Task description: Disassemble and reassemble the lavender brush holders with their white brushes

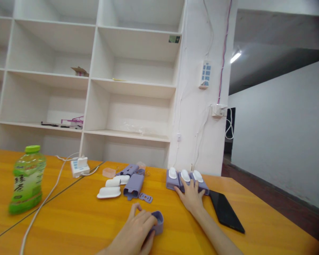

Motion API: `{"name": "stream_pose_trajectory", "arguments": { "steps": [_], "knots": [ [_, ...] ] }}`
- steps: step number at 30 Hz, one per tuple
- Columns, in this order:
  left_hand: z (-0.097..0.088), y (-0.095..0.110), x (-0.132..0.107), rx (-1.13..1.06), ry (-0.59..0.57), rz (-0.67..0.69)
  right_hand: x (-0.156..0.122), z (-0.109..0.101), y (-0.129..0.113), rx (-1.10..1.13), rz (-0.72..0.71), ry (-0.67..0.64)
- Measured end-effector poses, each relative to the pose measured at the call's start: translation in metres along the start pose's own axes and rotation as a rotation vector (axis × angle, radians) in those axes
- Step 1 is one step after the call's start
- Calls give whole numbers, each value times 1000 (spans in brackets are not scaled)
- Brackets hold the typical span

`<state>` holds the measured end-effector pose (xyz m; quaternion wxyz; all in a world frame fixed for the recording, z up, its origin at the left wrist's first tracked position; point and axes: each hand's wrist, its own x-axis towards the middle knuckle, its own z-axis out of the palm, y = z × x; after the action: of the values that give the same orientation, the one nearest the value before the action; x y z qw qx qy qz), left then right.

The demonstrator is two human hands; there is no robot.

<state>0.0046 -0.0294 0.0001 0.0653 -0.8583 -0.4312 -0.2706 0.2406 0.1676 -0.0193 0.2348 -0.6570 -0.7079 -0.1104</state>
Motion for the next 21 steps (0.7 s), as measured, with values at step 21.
{"name": "stream_pose_trajectory", "arguments": {
  "steps": [21],
  "knots": [
    [-39, -115, -21, 340, 209, -297, -65, -50, -14, 376, -357, 119]
  ]
}}
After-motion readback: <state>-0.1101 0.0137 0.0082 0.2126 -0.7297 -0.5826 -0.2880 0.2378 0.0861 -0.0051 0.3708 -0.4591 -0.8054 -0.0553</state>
